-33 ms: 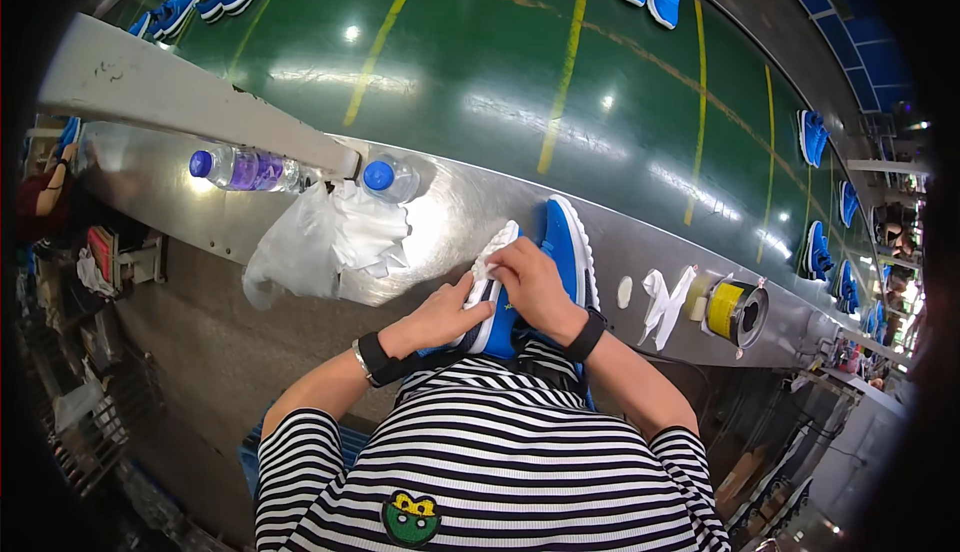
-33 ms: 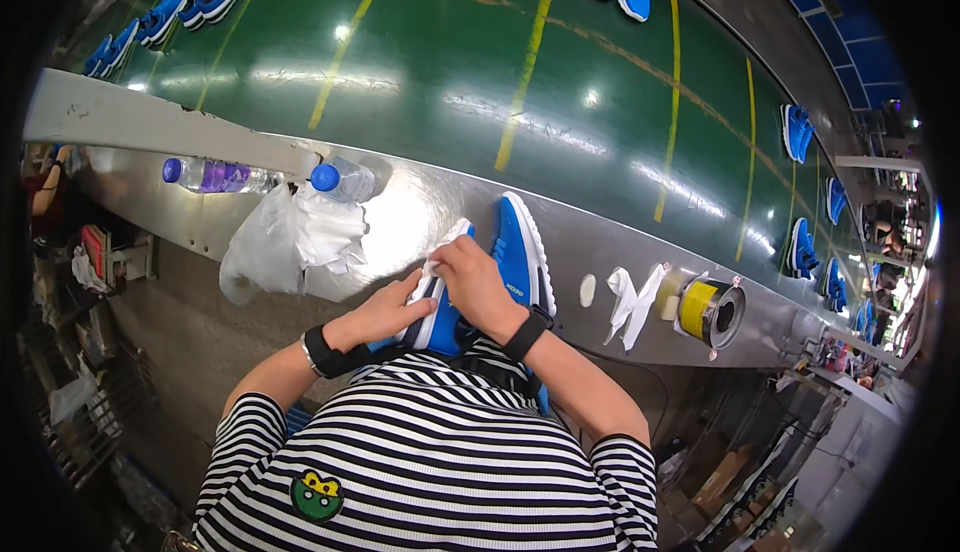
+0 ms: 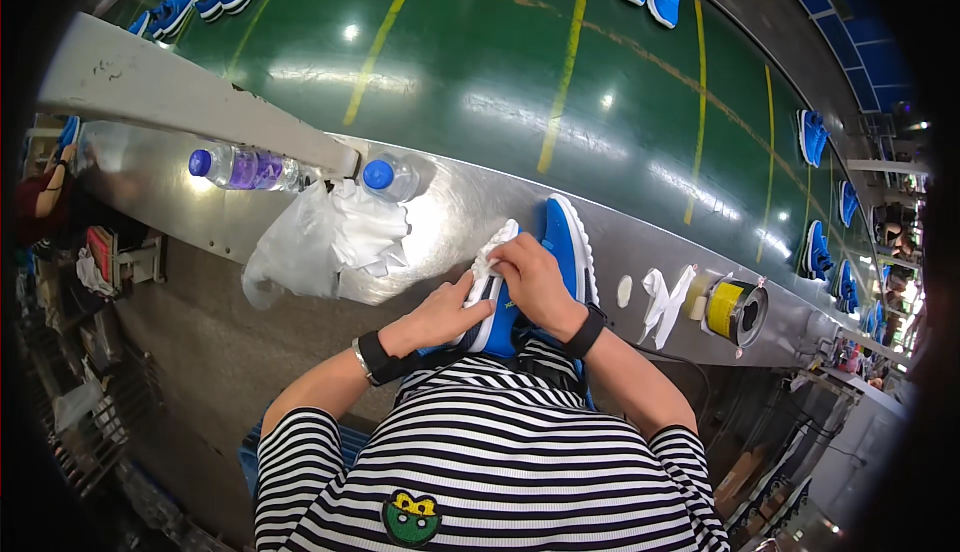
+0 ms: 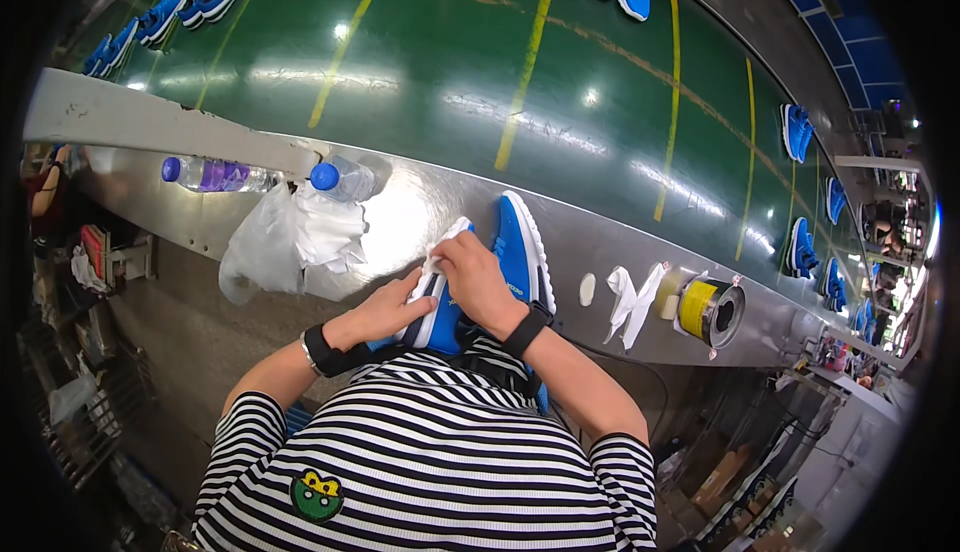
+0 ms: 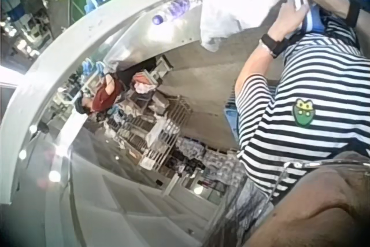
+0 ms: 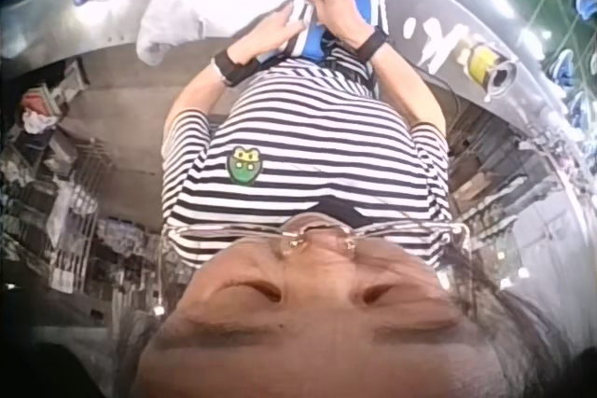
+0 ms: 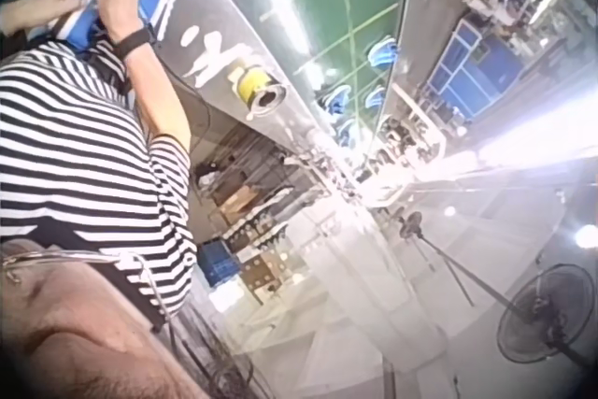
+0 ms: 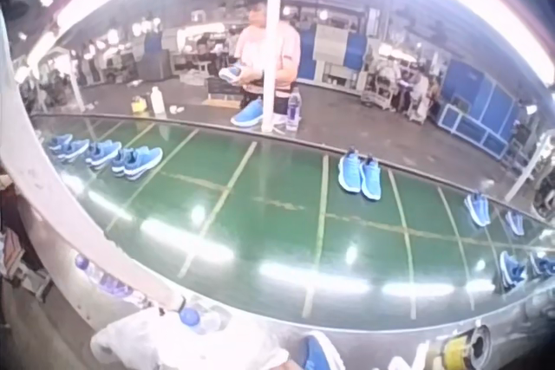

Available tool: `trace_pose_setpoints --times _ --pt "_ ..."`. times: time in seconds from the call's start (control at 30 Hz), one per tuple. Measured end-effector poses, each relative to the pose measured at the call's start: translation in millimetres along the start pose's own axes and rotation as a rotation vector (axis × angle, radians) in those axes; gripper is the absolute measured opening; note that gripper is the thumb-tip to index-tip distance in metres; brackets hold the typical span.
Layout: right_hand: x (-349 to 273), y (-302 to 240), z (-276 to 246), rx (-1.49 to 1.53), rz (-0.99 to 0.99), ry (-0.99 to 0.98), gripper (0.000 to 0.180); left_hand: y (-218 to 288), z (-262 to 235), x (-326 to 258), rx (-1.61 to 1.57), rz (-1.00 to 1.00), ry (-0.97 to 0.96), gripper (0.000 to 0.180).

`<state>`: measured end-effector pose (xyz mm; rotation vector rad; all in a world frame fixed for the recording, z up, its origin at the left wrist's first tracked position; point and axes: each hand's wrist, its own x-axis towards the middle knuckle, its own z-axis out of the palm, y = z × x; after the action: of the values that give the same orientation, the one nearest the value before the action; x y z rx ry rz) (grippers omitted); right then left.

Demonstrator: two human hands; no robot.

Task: The person repeatedly wipes the exterior of blue sneakers with a white cloth on a factory assembly line. They handle multiple pairs of shoes one at a time, wiping the sides and toe areas, then place the shoes back on the conveyor belt.

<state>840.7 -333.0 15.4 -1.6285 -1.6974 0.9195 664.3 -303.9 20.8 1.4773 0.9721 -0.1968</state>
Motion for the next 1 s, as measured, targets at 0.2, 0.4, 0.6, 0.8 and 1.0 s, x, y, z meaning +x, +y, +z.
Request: trace_pose_setpoints --times 0.2,0.4,0.6,0.8,1.0 --pt "2.5 -1.6 -0.5 0.018 0.018 -0.004 0.010 -3.6 1.3 2.6 0.035 -0.001 -0.009 0.075" --pt "9.2 -1.6 -4.2 0.000 0.066 -0.028 0.009 -9.3 5.9 3.9 0.044 0.042 0.038 0.076" --pt "16.7 4.9 -6.5 -0.118 0.006 -0.050 0.009 1.2 1.3 2.1 0.015 0.018 0.010 0.079" --pt "-4.2 -9.6 -5.4 0.034 -0.014 -0.065 0.008 7.2 -1.3 -1.0 0.012 -0.007 -0.013 0.078" --pt "-13.9 -10.3 -8.8 0.131 -0.056 -0.022 0.008 0.4 2.2 1.5 -0.045 0.032 -0.018 0.075"
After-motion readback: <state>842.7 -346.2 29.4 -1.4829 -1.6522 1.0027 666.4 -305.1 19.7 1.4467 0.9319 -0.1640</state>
